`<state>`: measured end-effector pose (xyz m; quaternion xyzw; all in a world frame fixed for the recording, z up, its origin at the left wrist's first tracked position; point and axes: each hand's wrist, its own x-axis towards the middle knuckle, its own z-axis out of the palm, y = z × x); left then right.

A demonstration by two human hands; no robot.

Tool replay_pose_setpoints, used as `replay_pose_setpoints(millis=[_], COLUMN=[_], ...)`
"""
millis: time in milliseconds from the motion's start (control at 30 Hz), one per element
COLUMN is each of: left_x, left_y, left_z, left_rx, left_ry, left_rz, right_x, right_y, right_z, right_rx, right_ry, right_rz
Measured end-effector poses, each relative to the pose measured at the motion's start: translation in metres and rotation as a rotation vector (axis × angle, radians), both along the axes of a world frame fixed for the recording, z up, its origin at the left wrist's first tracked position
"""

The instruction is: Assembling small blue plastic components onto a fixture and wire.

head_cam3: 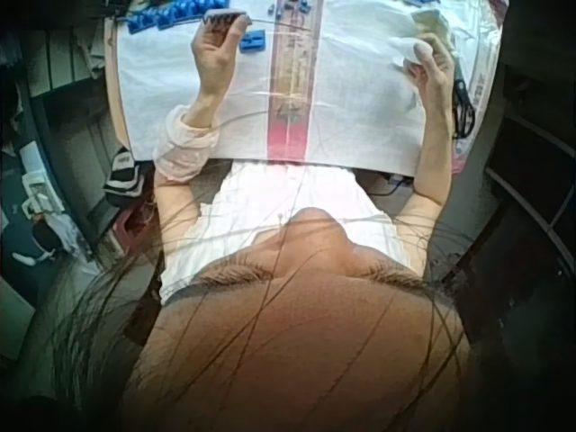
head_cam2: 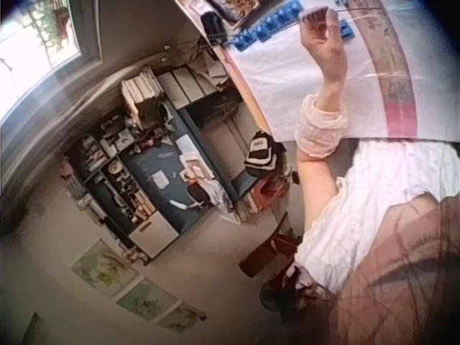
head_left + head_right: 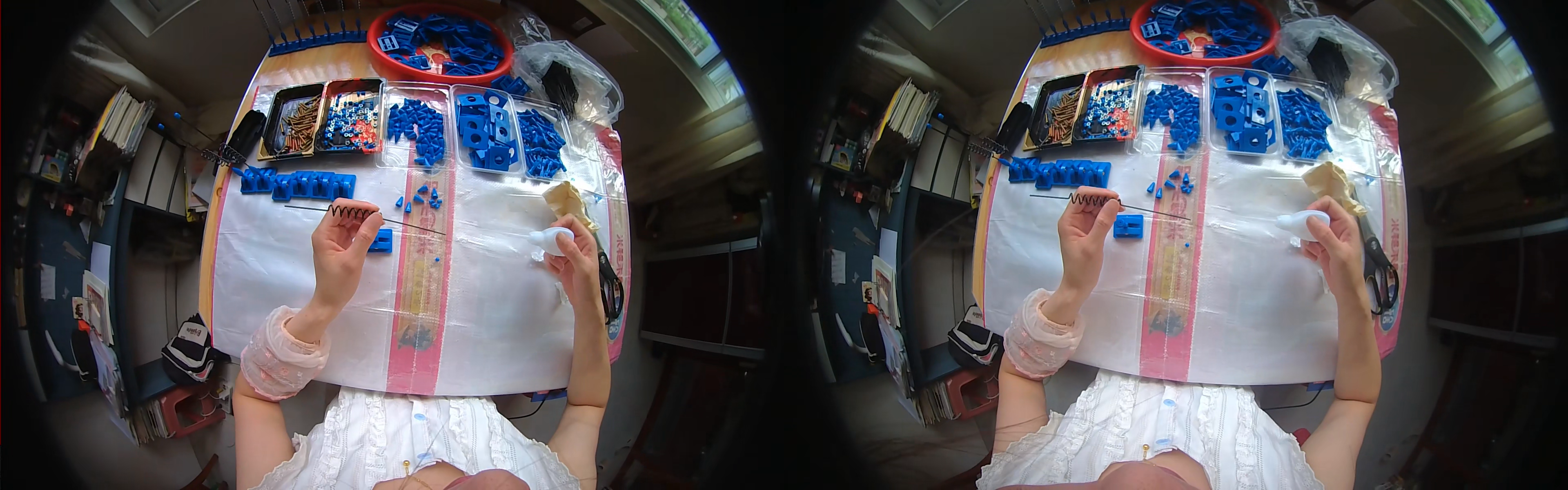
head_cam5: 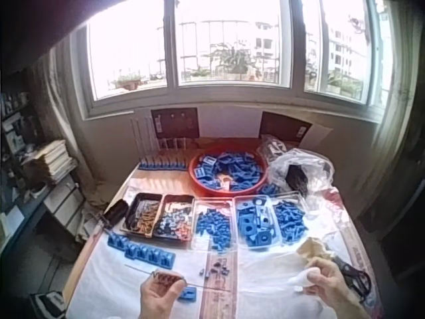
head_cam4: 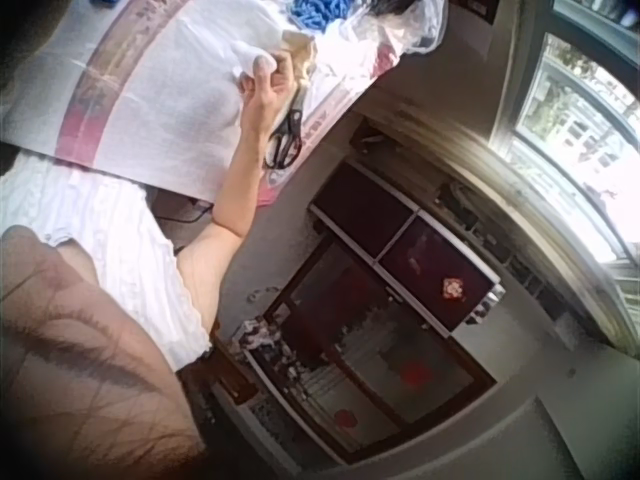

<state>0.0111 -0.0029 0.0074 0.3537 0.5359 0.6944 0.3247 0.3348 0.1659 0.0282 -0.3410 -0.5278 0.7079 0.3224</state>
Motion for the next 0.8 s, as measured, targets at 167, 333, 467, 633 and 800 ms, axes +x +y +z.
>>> replay_pose_setpoints(millis=[167, 333, 467, 633, 800], left_x=[0.0, -0.001, 0.0, 0.001, 0.001], left_y=[0.001, 0.001, 0.001, 0.002, 0.002], left_z=[-0.001, -0.004, -0.005, -0.005, -0.005], left_rx=[-0.006, -0.006, -0.018, -0.026, -0.014], left_ry=[-0.005, -0.012, -0.011, 0.001, -0.004], left_rz=[-0.003, -0.004, -0.018, -0.015, -0.02], right_x=[-0.007, -0.008, -0.007, -0.01, -0.011], right_y=[-0.007, -0.009, -0.01, -0.015, -0.017], right_z=[0.001, -0.003, -0.003, 0.0, 0.001], right_rx=[0.017, 0.034, 0.052, 0.071, 0.068], right_ry=[-0.041, -0.045, -0.071, -0.068, -0.073], right_rz=[-0.091, -0.09, -0.085, -0.118, -0.125])
